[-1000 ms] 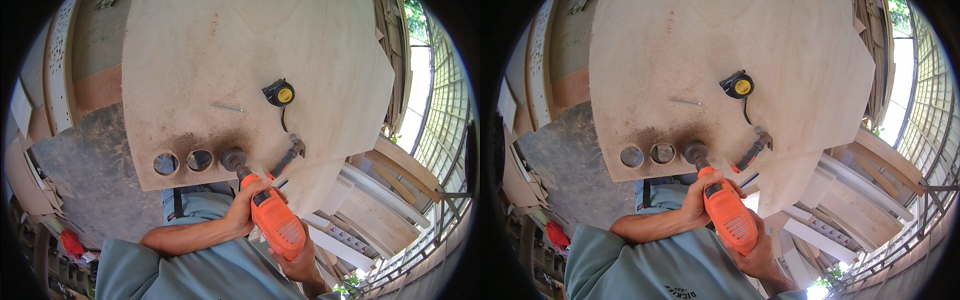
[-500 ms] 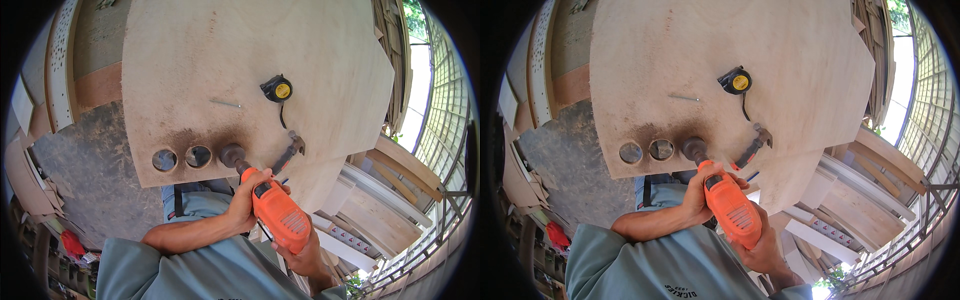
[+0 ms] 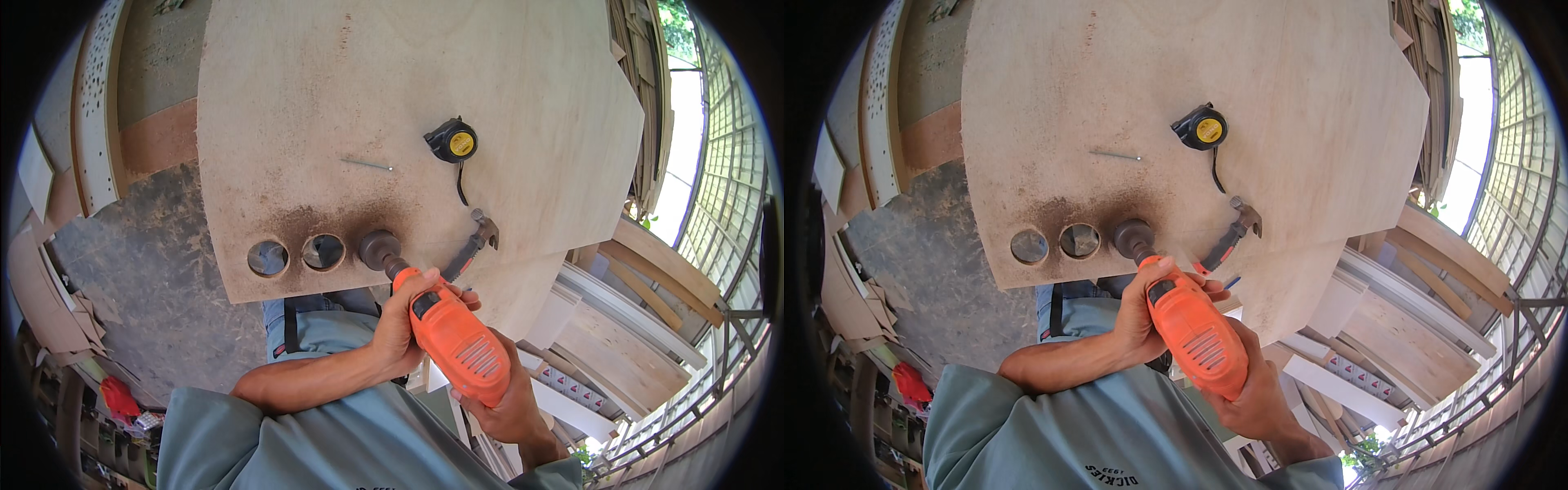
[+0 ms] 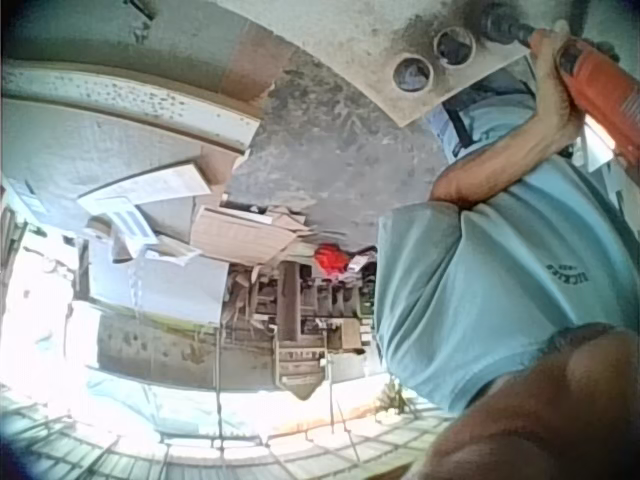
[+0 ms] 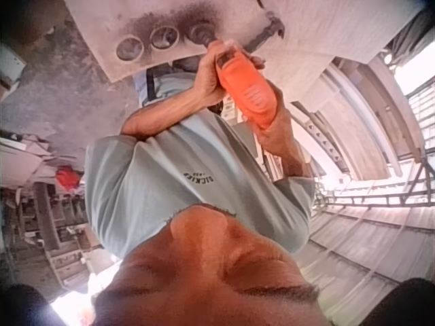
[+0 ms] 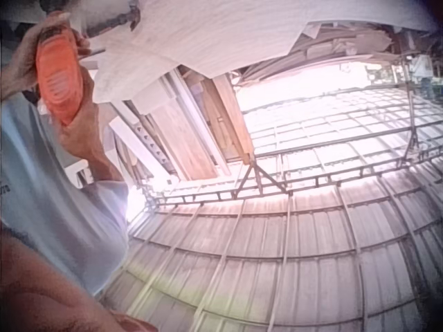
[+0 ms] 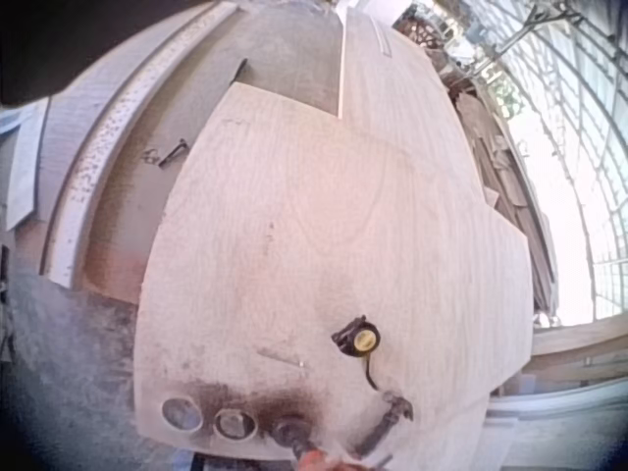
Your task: The person uses a drill with a hole saw attachment to cut circular holes in a plywood sheet, removes the cut-out wood plugs, and uses a hammer to knock out the debris.
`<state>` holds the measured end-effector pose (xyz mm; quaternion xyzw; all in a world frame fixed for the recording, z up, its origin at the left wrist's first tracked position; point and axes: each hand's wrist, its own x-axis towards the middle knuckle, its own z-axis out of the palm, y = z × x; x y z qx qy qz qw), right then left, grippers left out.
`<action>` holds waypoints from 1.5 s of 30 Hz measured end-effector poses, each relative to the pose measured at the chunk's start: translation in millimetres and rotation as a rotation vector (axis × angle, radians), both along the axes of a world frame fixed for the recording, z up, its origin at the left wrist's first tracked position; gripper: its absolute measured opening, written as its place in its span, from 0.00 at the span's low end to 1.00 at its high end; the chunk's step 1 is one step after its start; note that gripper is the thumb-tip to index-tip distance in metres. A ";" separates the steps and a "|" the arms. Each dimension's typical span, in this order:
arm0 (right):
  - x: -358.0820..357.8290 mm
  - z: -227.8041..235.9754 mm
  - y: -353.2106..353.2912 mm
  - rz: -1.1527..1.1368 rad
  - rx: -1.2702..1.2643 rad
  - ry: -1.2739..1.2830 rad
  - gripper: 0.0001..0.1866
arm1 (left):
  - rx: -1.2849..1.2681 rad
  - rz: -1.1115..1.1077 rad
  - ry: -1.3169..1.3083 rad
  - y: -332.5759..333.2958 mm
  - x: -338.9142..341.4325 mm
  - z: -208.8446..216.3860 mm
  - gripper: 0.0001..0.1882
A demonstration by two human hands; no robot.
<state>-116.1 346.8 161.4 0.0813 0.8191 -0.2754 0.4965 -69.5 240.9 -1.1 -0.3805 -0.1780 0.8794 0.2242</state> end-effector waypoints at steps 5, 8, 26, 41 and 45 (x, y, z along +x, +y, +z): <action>-2.5 1.7 -0.3 0.028 0.015 -0.020 0.40 | 0.002 0.011 0.015 0.8 0.0 -0.8 0.26; -1.8 1.0 0.6 0.010 0.010 -0.025 0.40 | 0.010 0.013 0.009 1.6 0.0 -0.5 0.26; 16.1 -8.0 10.9 0.047 -0.066 0.098 0.39 | -0.036 -0.043 -0.010 -0.2 1.1 1.3 0.25; 48.5 -18.3 28.7 -0.095 -0.125 0.118 0.37 | -0.062 -0.175 -0.008 -3.9 1.7 -0.5 0.27; 50.8 -19.9 32.8 -0.095 -0.119 0.109 0.36 | -0.061 -0.190 -0.009 -4.4 0.9 -0.1 0.27</action>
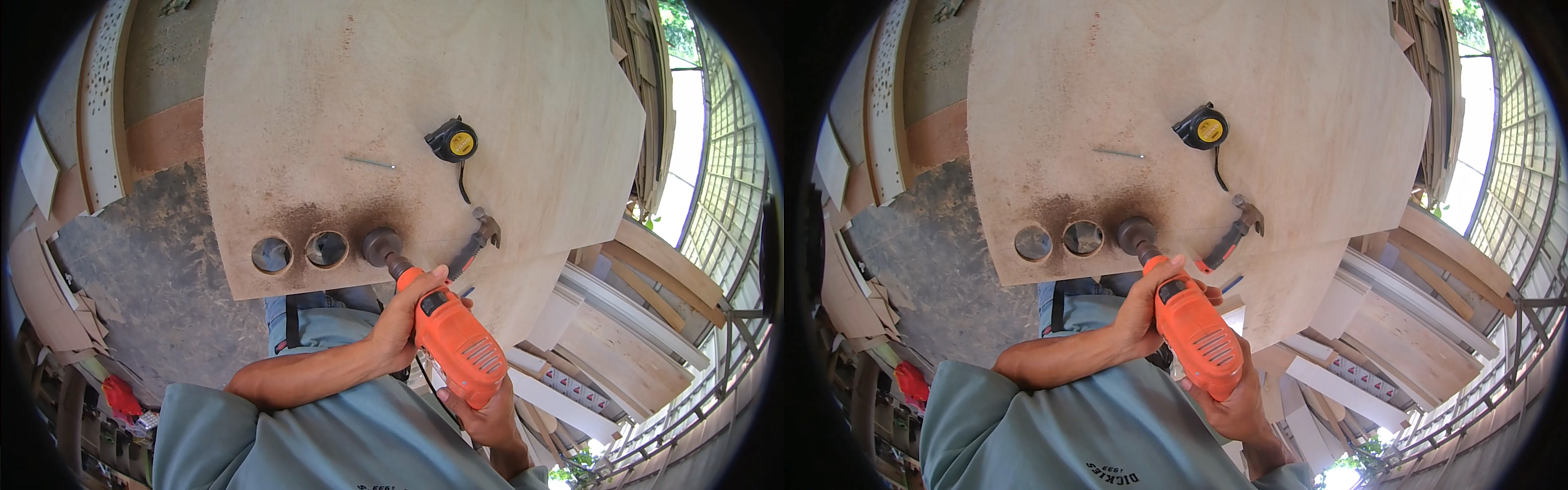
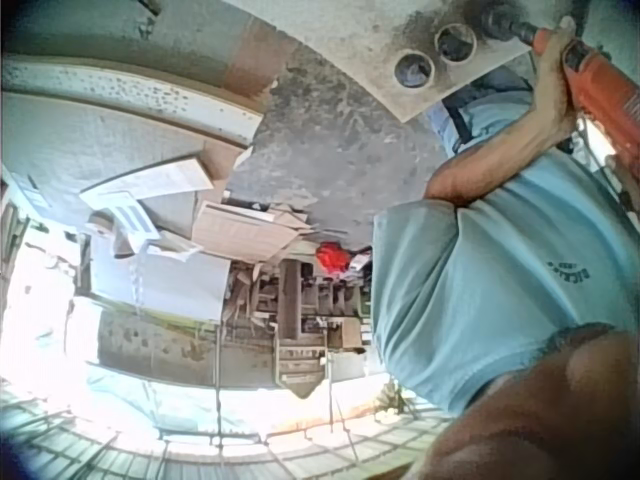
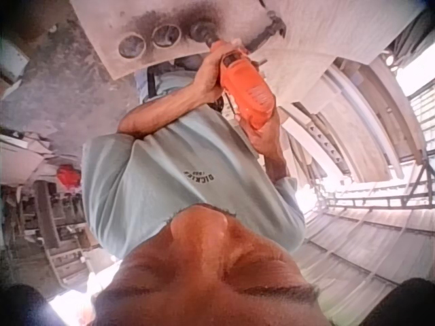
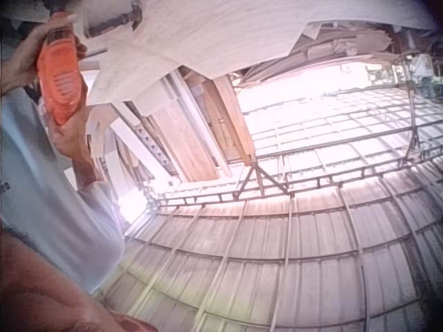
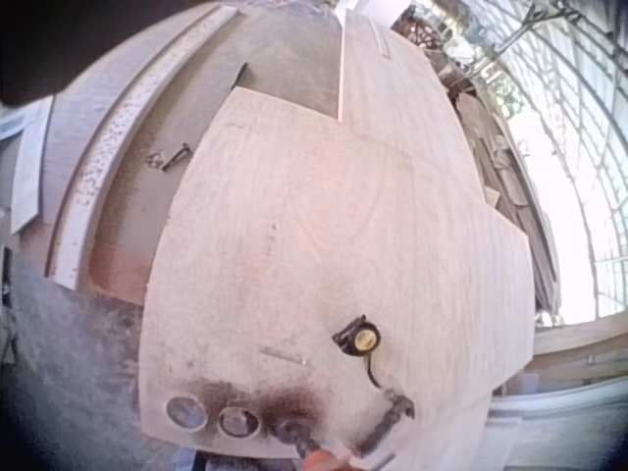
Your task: The person uses a drill with a hole saw attachment to cut circular holes in a plywood sheet, removes the cut-out wood plugs, and uses a hammer to knock out the debris.
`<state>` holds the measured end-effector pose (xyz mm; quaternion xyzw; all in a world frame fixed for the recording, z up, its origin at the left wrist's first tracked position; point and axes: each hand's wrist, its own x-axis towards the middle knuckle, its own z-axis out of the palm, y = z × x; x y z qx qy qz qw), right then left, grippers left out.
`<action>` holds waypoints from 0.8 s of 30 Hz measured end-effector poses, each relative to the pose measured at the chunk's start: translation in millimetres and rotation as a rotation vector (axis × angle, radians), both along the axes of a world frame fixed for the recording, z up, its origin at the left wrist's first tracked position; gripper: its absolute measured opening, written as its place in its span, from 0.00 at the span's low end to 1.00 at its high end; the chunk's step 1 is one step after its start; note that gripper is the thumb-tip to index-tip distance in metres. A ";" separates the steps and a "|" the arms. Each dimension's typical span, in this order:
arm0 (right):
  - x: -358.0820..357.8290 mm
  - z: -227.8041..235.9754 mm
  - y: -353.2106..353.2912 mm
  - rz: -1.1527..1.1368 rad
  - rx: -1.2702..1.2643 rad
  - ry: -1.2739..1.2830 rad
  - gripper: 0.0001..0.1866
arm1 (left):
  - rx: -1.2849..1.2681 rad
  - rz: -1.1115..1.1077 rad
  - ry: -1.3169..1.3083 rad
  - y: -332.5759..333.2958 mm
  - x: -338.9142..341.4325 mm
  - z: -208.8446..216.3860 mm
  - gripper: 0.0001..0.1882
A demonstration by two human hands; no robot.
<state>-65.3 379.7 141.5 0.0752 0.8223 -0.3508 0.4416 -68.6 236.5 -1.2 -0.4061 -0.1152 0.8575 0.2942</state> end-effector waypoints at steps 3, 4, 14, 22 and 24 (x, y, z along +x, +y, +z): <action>2.0 -1.0 2.3 -0.007 0.002 -0.010 0.36 | -0.010 -0.001 0.016 0.4 0.6 -0.7 0.27; 1.6 -0.6 1.1 -0.005 0.006 -0.007 0.36 | -0.010 -0.002 0.017 0.6 1.1 -1.0 0.27; 4.1 2.8 -2.4 -0.058 0.057 -0.055 0.34 | -0.015 -0.035 0.019 -0.4 0.8 -0.3 0.28; 6.2 -1.5 2.5 0.019 0.029 0.011 0.35 | -0.018 -0.039 0.034 0.4 1.9 -1.5 0.28; 5.1 -0.9 0.7 0.005 0.032 -0.001 0.35 | -0.019 -0.038 0.034 0.8 2.2 -2.0 0.28</action>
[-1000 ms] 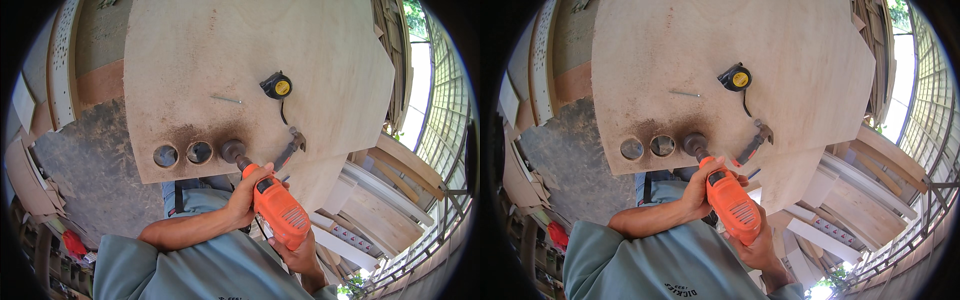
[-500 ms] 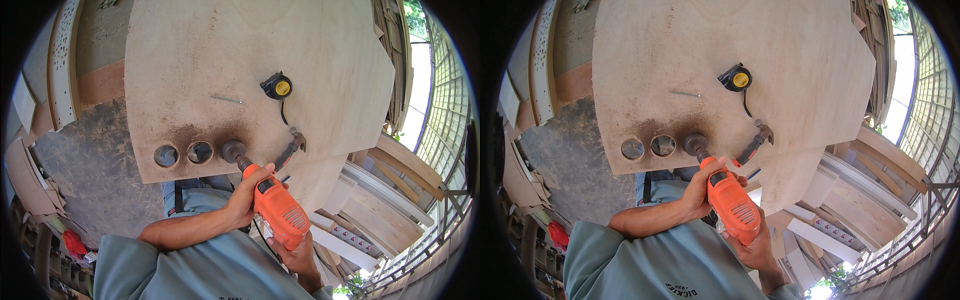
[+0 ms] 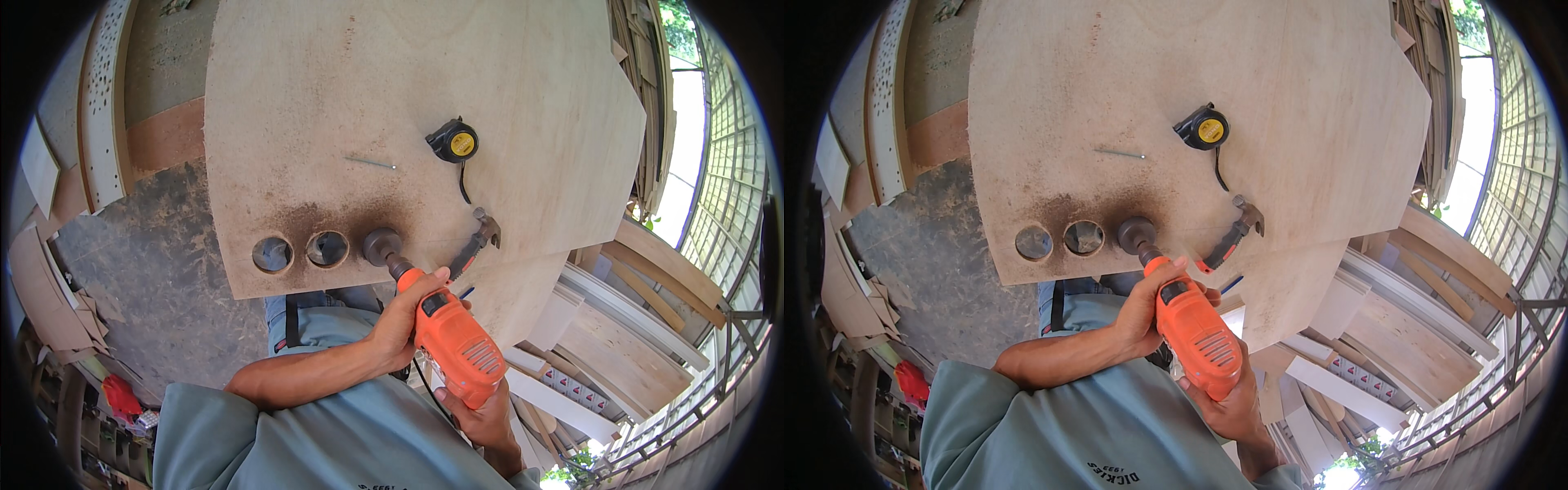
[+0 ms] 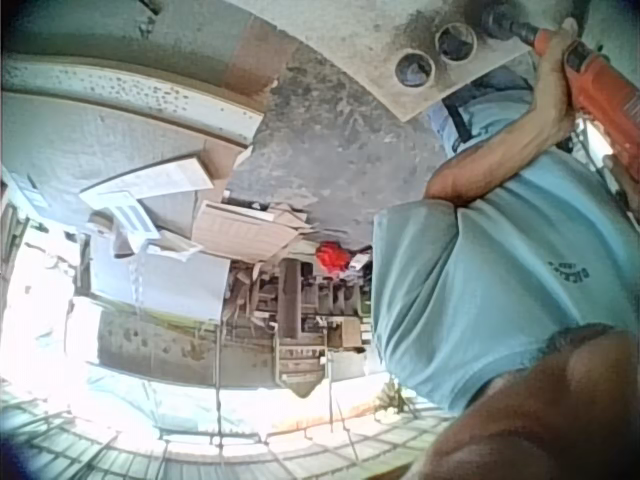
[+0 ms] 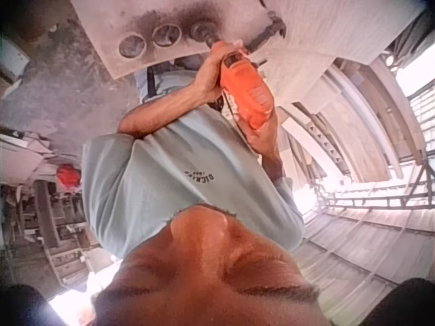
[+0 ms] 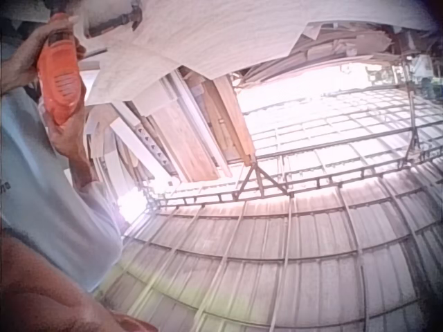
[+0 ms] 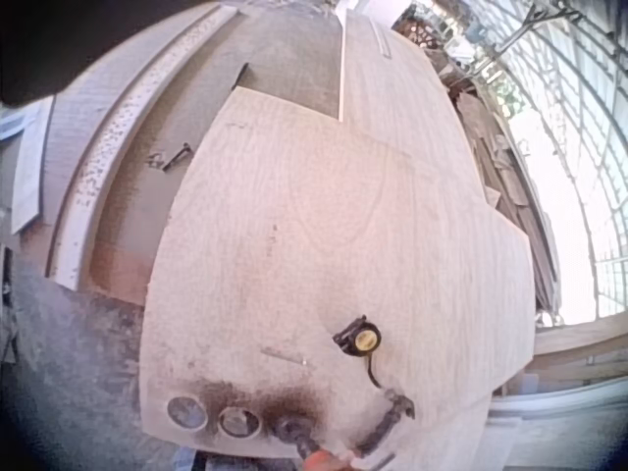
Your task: The person uses a drill with a hole saw attachment to cut circular holes in a plywood sheet, removes the cut-out wood plugs, and uses a hammer to knock out the debris.
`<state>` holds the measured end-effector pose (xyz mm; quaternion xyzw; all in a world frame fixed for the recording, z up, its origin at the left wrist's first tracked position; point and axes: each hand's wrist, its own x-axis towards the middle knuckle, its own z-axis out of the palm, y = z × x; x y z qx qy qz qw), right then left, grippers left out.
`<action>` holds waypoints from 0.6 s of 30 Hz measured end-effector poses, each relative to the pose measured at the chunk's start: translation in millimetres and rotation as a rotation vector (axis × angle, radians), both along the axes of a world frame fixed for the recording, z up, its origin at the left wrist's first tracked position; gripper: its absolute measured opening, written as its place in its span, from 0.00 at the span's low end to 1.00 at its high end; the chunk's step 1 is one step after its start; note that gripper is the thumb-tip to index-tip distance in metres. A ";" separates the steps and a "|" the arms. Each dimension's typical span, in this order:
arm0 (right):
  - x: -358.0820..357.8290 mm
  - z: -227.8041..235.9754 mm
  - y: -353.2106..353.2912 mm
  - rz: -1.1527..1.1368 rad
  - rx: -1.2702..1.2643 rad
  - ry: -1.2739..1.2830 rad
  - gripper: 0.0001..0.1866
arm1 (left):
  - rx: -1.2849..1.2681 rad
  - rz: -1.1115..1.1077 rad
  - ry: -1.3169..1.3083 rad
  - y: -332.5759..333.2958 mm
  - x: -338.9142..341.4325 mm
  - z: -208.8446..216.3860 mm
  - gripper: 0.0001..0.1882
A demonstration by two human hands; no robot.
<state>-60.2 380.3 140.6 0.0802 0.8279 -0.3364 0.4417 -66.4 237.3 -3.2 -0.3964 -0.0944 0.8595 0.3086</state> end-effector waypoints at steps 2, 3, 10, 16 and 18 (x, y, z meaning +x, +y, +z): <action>1.1 -0.2 1.0 -0.003 0.009 -0.001 0.35 | 0.001 -0.001 0.000 -0.3 -0.1 0.1 0.27; 1.5 -0.2 1.4 -0.005 0.013 -0.001 0.35 | 0.001 -0.001 -0.001 -0.4 -0.2 0.1 0.27; 1.6 -0.7 0.6 -0.017 -0.007 -0.001 0.35 | -0.004 0.009 -0.002 -0.1 0.3 0.0 0.27; 4.1 -1.6 4.3 -0.024 0.002 -0.015 0.35 | 0.006 0.019 -0.005 1.4 0.8 -1.7 0.26; 2.1 -0.6 2.0 -0.015 0.006 -0.012 0.35 | 0.004 0.018 -0.008 1.1 0.5 -1.0 0.26</action>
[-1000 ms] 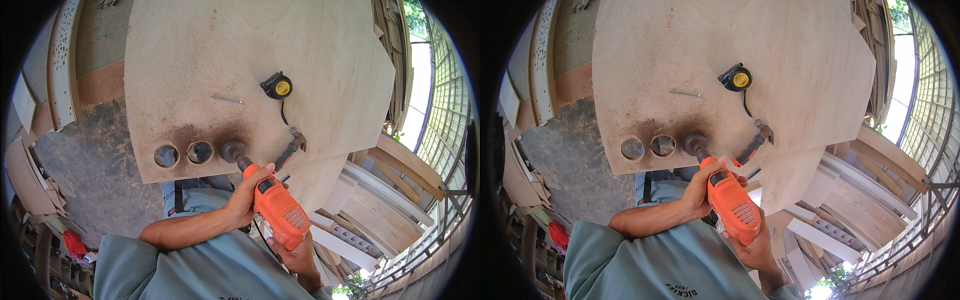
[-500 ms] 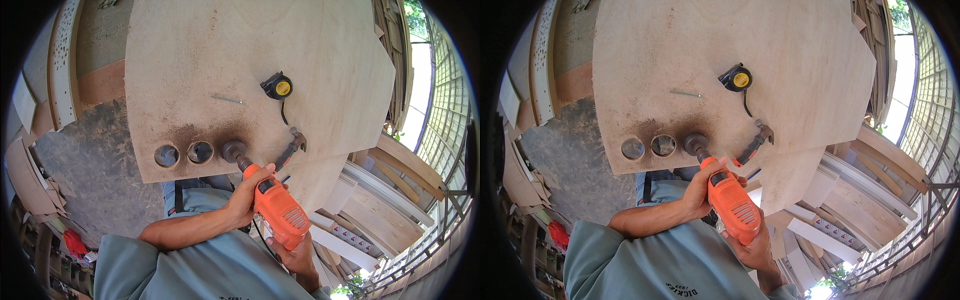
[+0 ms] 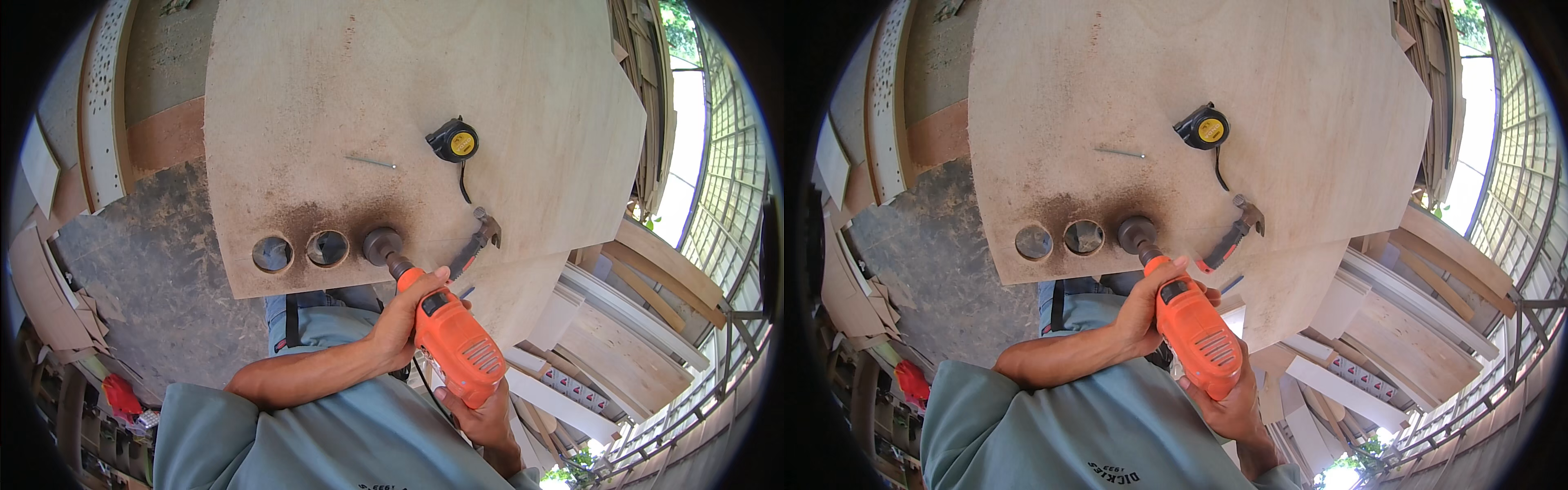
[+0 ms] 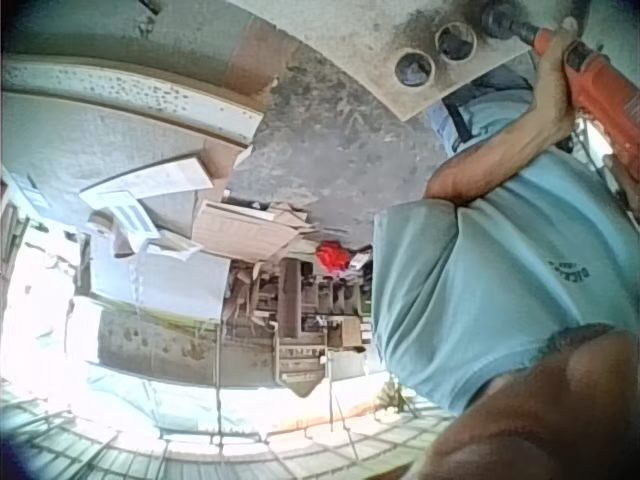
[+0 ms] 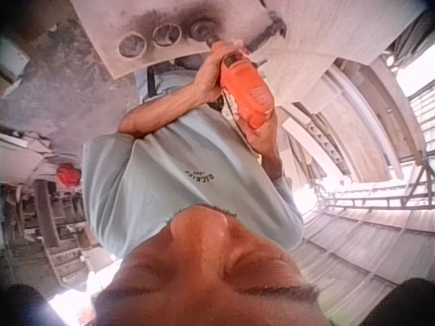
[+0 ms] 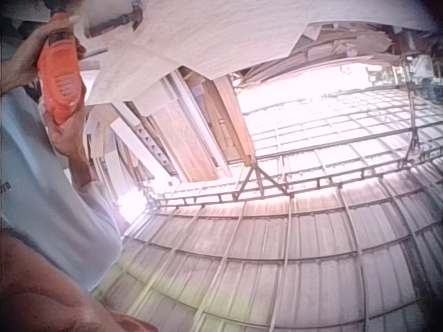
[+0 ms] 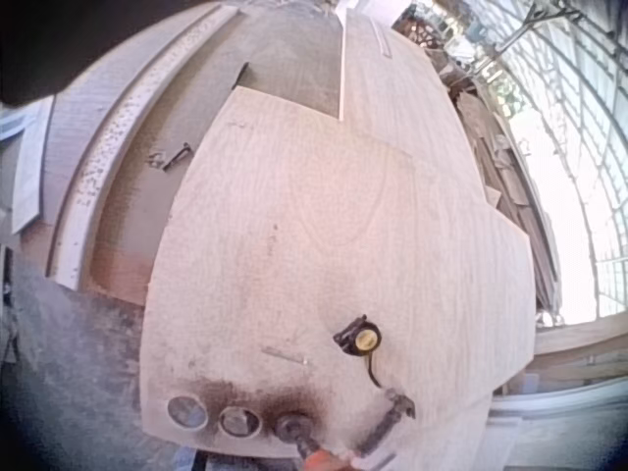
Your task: The person uses a drill with a hole saw attachment to cut circular holes in a plywood sheet, removes the cut-out wood plugs, and uses a hammer to knock out the debris.
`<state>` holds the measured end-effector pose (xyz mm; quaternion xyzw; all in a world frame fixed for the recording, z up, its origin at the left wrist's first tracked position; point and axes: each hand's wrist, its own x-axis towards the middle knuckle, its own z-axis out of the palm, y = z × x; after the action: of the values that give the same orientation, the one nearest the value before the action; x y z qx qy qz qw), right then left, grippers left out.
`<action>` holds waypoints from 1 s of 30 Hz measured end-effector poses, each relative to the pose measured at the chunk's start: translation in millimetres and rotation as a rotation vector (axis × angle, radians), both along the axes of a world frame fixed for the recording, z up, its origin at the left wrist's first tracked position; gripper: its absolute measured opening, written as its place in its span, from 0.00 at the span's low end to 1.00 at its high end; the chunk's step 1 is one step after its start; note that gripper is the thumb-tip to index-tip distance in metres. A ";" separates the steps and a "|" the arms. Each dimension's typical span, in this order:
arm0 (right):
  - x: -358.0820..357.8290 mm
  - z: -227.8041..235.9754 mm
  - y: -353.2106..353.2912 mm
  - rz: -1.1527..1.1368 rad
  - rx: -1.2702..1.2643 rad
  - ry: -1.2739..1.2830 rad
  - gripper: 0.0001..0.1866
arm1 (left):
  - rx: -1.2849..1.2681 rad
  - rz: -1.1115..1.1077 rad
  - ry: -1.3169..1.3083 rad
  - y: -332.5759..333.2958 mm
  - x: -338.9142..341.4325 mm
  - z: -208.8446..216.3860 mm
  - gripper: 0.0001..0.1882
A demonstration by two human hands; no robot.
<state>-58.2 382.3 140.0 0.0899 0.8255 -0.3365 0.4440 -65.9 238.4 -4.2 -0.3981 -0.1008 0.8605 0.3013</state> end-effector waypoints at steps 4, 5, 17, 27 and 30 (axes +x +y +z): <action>-3.6 1.2 -4.5 0.004 -0.002 0.004 0.35 | -0.007 0.010 0.001 -0.5 -0.6 0.3 0.26; -4.1 1.1 -5.0 0.006 -0.007 0.011 0.35 | -0.005 0.006 0.000 -1.1 -0.9 0.6 0.26; -13.3 3.2 -9.6 0.040 -0.037 0.016 0.37 | 0.027 0.055 -0.018 -2.0 -1.4 0.0 0.25; -12.3 2.5 -2.5 0.023 -0.011 -0.022 0.37 | 0.022 0.062 -0.028 -0.9 -2.4 -0.1 0.26; -11.8 2.7 -1.8 0.036 -0.009 -0.026 0.37 | 0.017 0.062 -0.023 -2.1 -2.7 1.1 0.26</action>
<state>-70.0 380.5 142.7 0.0775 0.8196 -0.3311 0.4611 -68.6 236.2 -3.1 -0.4022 -0.1236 0.8639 0.2768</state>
